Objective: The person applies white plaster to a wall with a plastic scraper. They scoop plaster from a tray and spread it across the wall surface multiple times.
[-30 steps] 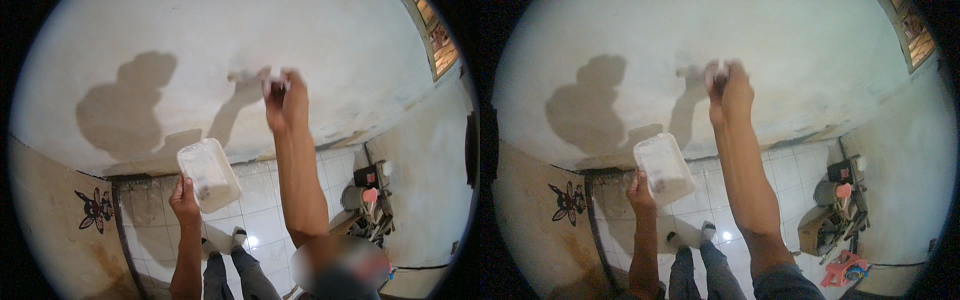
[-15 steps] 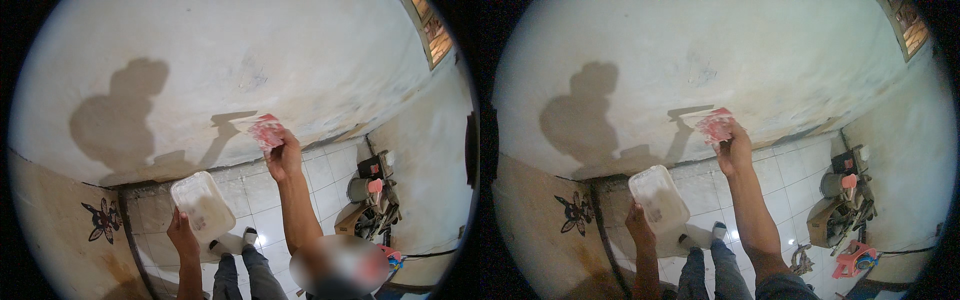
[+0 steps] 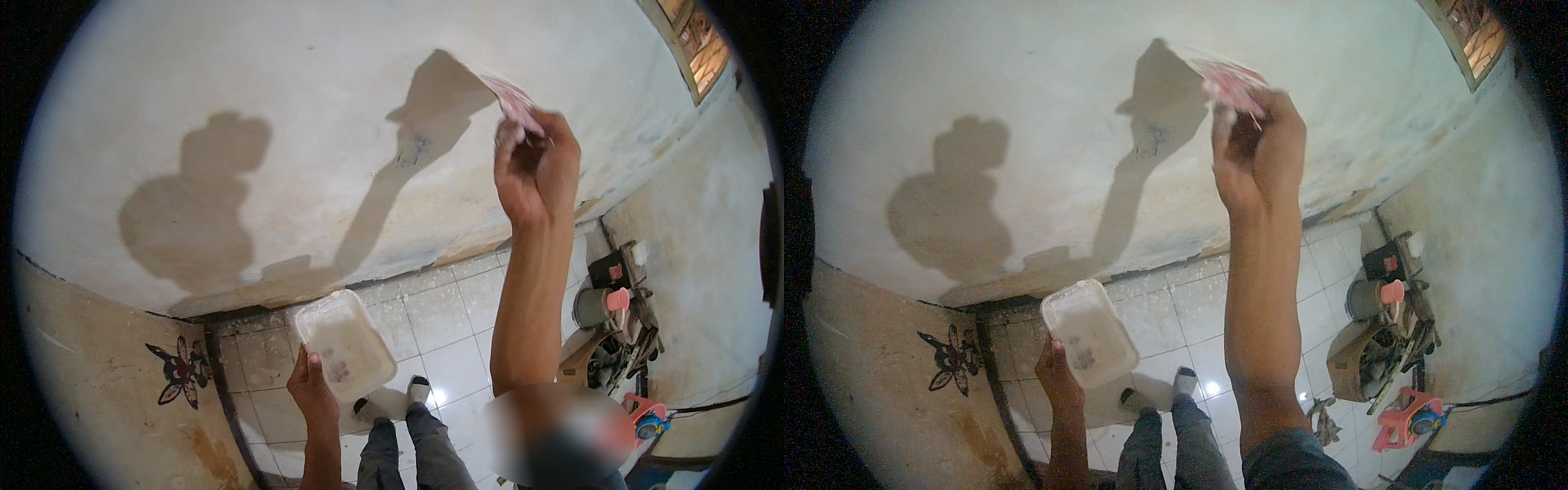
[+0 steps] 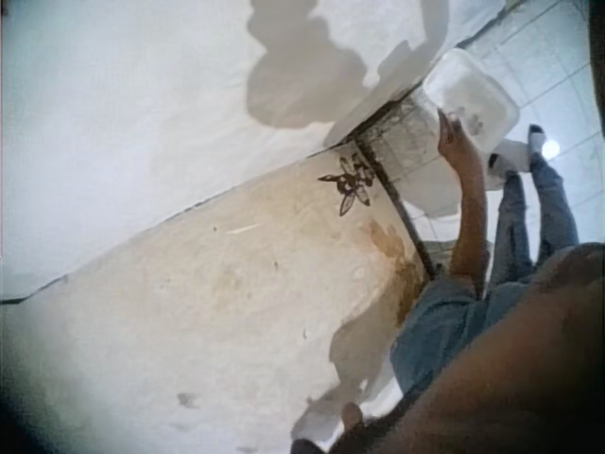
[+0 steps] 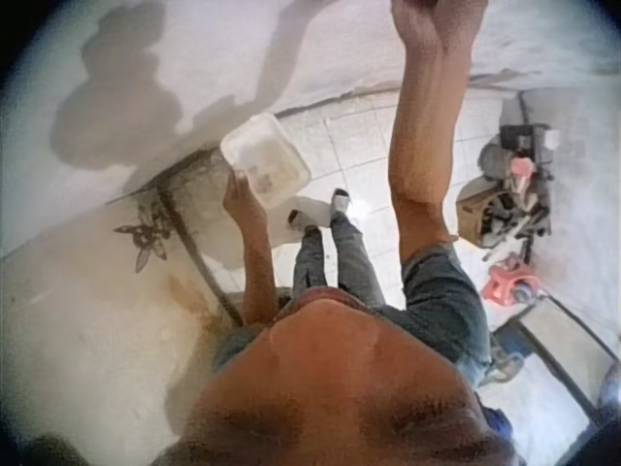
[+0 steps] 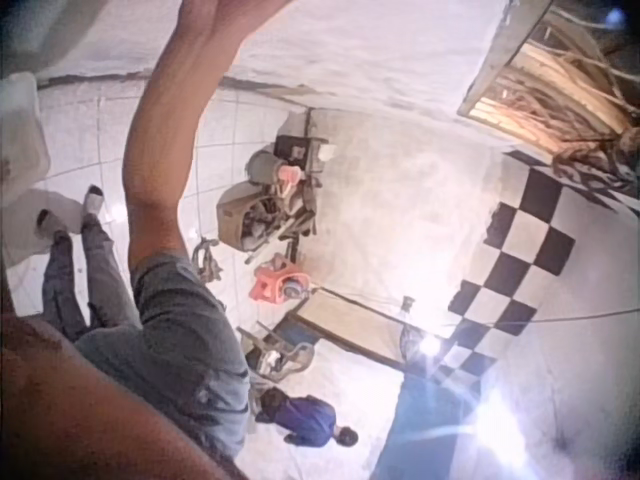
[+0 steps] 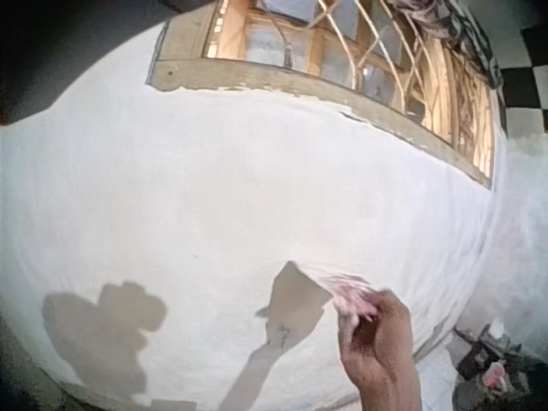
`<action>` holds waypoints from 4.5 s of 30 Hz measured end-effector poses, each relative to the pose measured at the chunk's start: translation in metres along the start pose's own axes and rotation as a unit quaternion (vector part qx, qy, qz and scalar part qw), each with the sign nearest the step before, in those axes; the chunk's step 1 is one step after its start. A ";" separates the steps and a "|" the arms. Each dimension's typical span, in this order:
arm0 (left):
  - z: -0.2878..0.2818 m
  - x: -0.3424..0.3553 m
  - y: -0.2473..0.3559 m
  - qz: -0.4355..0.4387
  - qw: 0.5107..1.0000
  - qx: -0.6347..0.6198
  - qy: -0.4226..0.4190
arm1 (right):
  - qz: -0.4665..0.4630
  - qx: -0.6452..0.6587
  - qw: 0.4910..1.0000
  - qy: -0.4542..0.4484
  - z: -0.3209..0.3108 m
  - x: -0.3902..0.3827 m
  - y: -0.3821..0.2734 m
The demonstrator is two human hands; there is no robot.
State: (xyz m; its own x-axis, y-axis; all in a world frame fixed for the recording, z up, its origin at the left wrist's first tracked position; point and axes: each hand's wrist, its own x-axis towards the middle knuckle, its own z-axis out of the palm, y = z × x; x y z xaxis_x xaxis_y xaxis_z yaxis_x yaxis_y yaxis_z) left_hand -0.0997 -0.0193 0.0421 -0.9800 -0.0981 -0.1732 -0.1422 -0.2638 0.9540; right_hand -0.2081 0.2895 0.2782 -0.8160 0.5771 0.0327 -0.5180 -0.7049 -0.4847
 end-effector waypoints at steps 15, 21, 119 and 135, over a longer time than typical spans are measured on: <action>-0.028 -0.006 -0.019 -0.071 0.997 -0.004 0.038 | -0.526 -0.712 0.449 -0.120 -0.133 -0.010 0.143; -0.037 -0.005 -0.021 -0.073 0.997 -0.013 0.037 | -0.239 -0.801 0.466 -0.289 -0.237 -0.031 0.186; -0.042 -0.025 0.002 -0.051 0.997 -0.032 0.055 | -0.358 -0.552 0.730 0.186 -0.156 0.030 0.200; -0.054 -0.027 0.006 -0.056 0.994 -0.020 0.090 | -0.388 -0.586 0.697 0.141 -0.184 0.010 0.110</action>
State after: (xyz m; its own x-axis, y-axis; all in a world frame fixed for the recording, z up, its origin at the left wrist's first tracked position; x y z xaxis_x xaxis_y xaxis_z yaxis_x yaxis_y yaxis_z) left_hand -0.0662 -0.0699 0.0393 -0.9171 -0.2347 -0.3223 -0.2399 -0.3206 0.9163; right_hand -0.2256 0.2940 0.0643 -0.2394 0.7717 0.5892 -0.0753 0.5903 -0.8037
